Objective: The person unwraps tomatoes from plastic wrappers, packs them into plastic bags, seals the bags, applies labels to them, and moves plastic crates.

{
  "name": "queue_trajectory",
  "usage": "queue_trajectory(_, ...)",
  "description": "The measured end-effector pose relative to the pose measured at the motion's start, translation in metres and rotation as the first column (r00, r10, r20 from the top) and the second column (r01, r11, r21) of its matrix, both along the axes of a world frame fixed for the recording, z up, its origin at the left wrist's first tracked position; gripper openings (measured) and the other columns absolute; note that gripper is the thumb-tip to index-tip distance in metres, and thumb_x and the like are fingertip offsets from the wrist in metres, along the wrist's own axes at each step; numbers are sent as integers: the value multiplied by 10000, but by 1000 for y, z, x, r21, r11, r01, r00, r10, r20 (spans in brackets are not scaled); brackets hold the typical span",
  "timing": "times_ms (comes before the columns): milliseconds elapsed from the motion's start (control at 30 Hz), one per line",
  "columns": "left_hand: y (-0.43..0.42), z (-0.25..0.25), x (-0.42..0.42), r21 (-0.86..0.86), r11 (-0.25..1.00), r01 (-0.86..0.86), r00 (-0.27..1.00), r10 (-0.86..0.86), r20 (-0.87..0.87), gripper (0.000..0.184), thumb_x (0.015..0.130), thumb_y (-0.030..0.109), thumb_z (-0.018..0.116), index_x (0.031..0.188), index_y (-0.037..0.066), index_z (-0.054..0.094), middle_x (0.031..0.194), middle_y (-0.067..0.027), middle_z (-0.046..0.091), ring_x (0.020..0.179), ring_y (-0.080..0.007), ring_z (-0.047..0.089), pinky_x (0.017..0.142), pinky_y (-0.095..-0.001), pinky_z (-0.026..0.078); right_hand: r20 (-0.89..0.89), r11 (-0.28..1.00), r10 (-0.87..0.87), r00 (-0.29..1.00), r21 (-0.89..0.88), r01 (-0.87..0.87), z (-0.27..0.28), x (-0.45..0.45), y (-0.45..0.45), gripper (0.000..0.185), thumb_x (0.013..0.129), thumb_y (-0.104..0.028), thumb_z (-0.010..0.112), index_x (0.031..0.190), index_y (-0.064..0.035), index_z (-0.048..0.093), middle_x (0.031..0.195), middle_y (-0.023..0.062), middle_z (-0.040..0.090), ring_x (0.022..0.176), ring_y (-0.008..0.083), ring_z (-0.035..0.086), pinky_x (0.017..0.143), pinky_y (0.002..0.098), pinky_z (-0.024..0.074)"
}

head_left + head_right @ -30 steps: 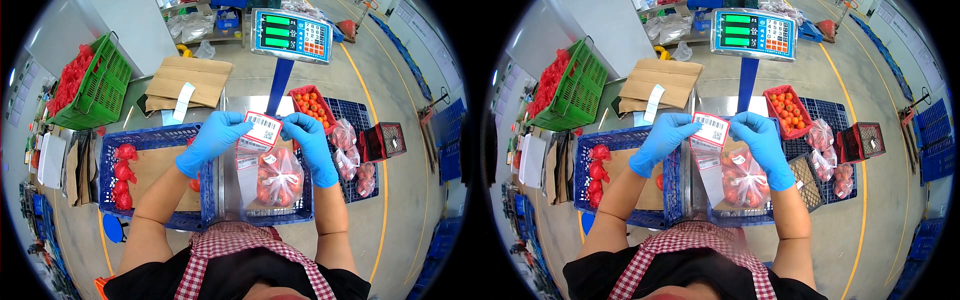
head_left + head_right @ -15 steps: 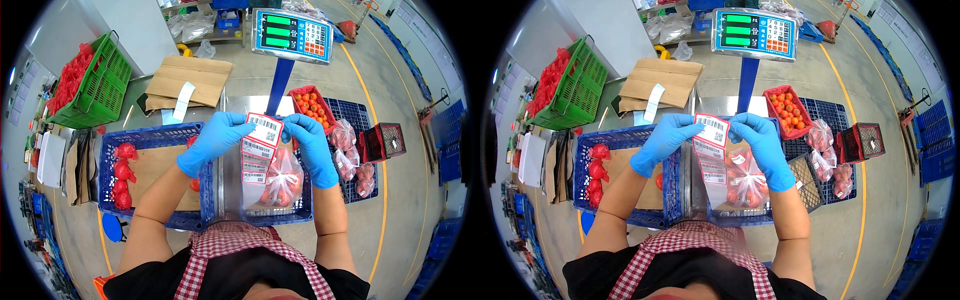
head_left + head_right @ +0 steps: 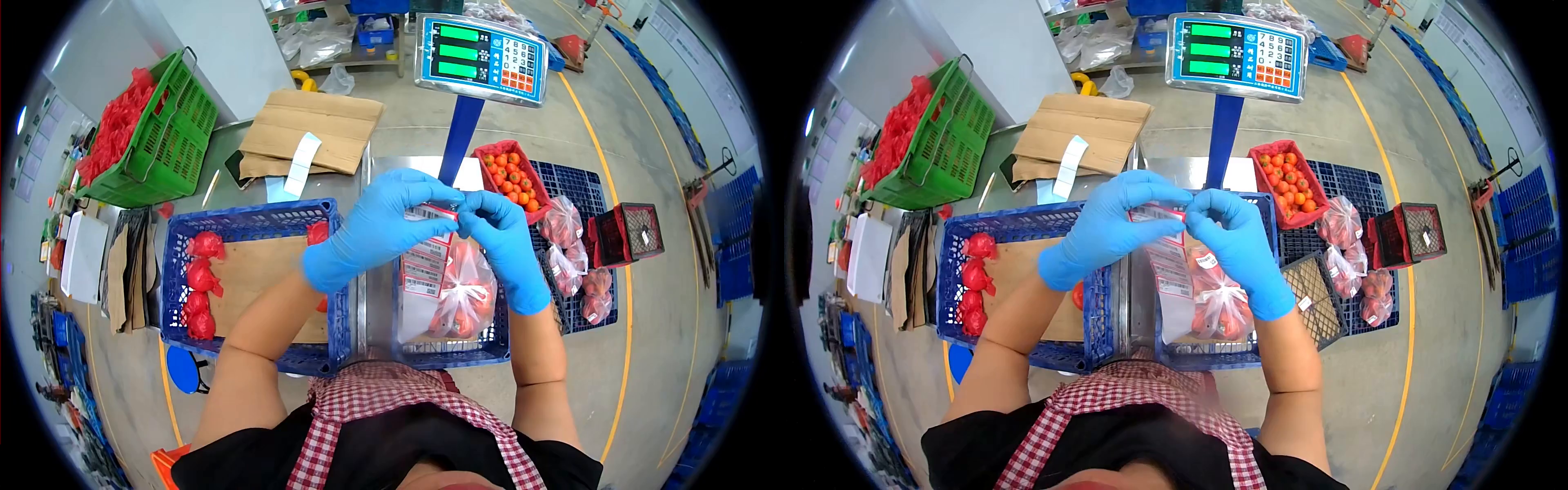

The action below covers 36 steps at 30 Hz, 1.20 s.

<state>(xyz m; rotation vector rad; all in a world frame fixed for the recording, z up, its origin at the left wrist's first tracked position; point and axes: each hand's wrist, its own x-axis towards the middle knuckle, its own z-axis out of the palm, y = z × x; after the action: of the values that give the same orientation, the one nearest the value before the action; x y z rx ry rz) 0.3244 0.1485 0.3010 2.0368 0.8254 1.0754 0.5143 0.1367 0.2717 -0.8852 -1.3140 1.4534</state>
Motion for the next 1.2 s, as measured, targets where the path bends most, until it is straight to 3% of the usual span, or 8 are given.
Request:
queue_trajectory(100, 2, 2, -2, -144, 989, 20, 999, -25, -32, 212, 693, 67, 725, 895, 52, 663, 875, -56, 628, 788, -132, 604, 728, -253, 484, 81, 1000, -26, 996, 17, 25, 2, -1, -3, 115, 787, -65, 630, 886, -9, 614, 804, 2, 605, 735, 56, 535, 656, 203, 434)
queue_trajectory(200, 2, 2, -3, -157, 988, 8, 998, -17, -58, 157, 691, 40, 719, 837, 43, 659, 827, -50, 627, 774, -128, 604, 720, -255, 486, 78, 1000, -20, 997, -23, 22, 0, -1, -5, 107, 787, -73, 625, 873, -11, 617, 796, -4, 602, 729, 53, 530, 653, 203, 430)
queue_trajectory(300, 3, -2, -3, -222, 975, 27, 999, -23, 23, 131, 697, 33, 710, 814, 42, 652, 824, -48, 623, 784, -122, 597, 729, -257, 483, 134, 999, -42, 990, 11, 41, -2, -3, -6, 98, 787, -77, 615, 862, -13, 619, 778, -7, 599, 728, 48, 527, 650, 206, 428)
queue_trajectory(500, 2, 4, -8, -403, 912, 80, 997, -80, 17, 97, 708, 5, 680, 789, 41, 643, 818, -44, 619, 792, -121, 582, 756, -269, 473, 232, 999, -14, 973, 44, 4, 13, -7, -14, 106, 791, -78, 595, 872, -14, 619, 758, -5, 600, 716, 50, 526, 641, 208, 424)
queue_trajectory(800, 5, 1, -13, -423, 885, 194, 980, -155, 126, 98, 673, -11, 697, 745, 39, 653, 837, -40, 598, 806, -130, 567, 748, -265, 458, 5, 984, 94, 996, -149, -92, 6, -6, -14, 130, 792, -58, 585, 902, 5, 612, 809, 7, 608, 716, 54, 525, 633, 194, 426)
queue_trajectory(900, 5, -3, -14, -396, 901, 179, 982, -142, 121, 100, 676, -11, 698, 752, 38, 654, 823, -40, 599, 793, -126, 568, 746, -263, 458, 40, 987, 82, 996, -140, -75, 8, -7, -15, 136, 793, -71, 586, 905, 1, 616, 806, 0, 606, 725, 53, 523, 648, 196, 424)
queue_trajectory(1000, 3, 0, -15, -479, 863, 159, 985, -109, 131, 88, 683, 0, 701, 749, 34, 653, 798, -38, 612, 780, -119, 571, 745, -261, 457, 147, 996, 52, 988, -80, -41, 12, -8, -17, 141, 798, -78, 584, 911, -2, 620, 803, -8, 605, 725, 48, 518, 651, 199, 422)
queue_trajectory(1200, 4, 7, -17, -517, 840, 165, 986, -147, 76, 86, 694, 18, 696, 773, 31, 664, 791, -41, 642, 781, -106, 579, 757, -262, 457, 133, 986, 131, 983, -126, -114, 16, -5, -14, 162, 792, -107, 615, 912, 0, 628, 801, -10, 606, 721, 48, 513, 647, 204, 418)
